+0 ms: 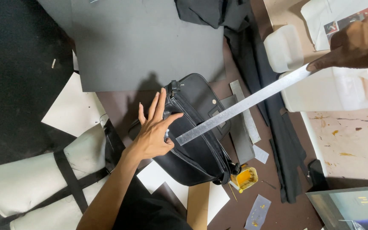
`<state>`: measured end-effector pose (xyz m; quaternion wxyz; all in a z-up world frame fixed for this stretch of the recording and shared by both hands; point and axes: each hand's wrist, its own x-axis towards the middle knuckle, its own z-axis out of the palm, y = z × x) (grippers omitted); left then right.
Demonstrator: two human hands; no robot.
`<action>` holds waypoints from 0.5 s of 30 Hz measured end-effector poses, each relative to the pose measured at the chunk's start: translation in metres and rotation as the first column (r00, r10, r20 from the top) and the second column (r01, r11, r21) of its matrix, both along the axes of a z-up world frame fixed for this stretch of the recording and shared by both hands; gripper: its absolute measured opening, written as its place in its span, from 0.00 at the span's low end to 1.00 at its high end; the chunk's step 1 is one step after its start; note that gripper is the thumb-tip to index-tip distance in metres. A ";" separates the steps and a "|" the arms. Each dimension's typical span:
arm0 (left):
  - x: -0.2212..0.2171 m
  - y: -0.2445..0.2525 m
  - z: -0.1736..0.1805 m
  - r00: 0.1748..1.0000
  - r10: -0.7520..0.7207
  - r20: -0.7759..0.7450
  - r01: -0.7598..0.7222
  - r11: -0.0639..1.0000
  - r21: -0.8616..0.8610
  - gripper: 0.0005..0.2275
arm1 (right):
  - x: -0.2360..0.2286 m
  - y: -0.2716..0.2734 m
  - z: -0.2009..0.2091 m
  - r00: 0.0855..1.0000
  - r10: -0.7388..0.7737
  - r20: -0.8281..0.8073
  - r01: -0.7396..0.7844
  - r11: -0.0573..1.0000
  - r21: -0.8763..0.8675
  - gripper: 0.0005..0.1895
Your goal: Measuring, cutting, and fitting cardboard templates into a leather handbag
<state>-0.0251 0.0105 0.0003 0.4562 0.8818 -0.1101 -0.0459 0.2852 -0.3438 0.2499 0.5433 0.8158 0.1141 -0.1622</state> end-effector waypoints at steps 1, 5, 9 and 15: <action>0.000 0.000 0.000 1.000 -0.003 -0.012 0.003 1.000 0.000 0.36 | -0.002 0.005 0.002 1.000 -0.019 -0.009 0.019 1.000 -0.021 0.50; 0.001 0.000 -0.002 1.000 -0.006 -0.020 0.006 1.000 0.002 0.36 | -0.014 0.023 0.012 0.997 -0.056 -0.047 0.053 0.997 -0.063 0.49; 0.000 0.000 -0.002 1.000 -0.007 -0.018 0.007 1.000 0.000 0.36 | -0.021 0.023 0.019 0.996 -0.085 -0.027 0.085 0.996 -0.003 0.49; 0.006 0.001 -0.019 0.961 0.208 0.184 -0.207 0.978 -0.026 0.25 | -0.061 -0.027 0.040 1.000 -0.019 -0.006 0.019 1.000 -0.007 0.41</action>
